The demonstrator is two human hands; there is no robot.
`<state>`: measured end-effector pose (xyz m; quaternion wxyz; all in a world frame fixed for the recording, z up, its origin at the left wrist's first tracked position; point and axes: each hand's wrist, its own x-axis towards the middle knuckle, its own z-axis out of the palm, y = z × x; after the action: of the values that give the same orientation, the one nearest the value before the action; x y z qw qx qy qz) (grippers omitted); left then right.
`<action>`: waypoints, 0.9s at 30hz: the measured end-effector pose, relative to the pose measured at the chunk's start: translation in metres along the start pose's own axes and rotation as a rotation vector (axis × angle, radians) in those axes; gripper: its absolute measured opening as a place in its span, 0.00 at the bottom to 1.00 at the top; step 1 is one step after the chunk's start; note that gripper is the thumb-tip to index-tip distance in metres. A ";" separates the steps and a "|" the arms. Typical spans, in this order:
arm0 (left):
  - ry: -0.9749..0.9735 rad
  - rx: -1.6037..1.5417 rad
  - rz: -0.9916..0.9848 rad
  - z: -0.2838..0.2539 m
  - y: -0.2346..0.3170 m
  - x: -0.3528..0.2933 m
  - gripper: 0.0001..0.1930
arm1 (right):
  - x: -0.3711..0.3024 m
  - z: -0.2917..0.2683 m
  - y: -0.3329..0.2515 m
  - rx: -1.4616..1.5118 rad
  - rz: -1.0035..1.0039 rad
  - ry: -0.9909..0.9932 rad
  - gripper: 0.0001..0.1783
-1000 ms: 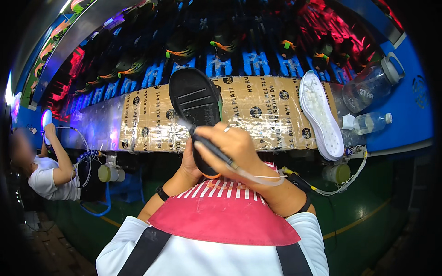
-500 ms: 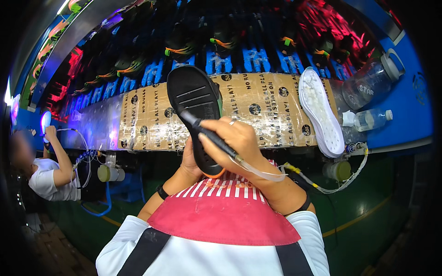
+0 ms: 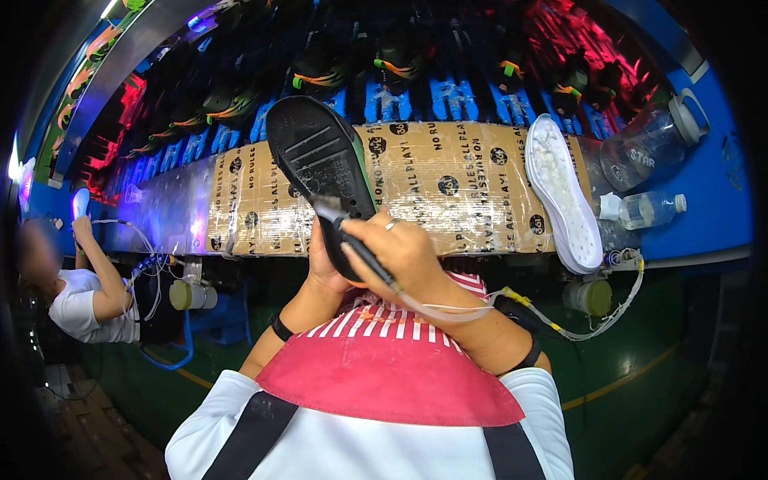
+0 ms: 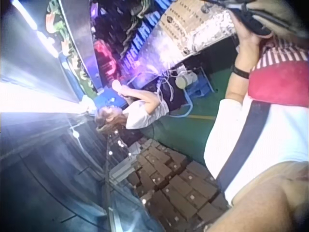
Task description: Applying adhesive to the edges and surfaces of shoe soles using a brush.
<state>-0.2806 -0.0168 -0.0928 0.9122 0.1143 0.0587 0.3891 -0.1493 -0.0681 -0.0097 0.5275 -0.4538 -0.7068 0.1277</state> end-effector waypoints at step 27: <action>-0.137 0.133 -0.038 -0.012 0.058 0.006 0.48 | 0.003 -0.018 -0.001 0.407 0.182 -0.473 0.12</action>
<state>-0.3187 0.0286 -0.0903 0.9116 0.1998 0.0242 0.3585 -0.1346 -0.0713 0.0001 0.4150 -0.3581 -0.7261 0.4151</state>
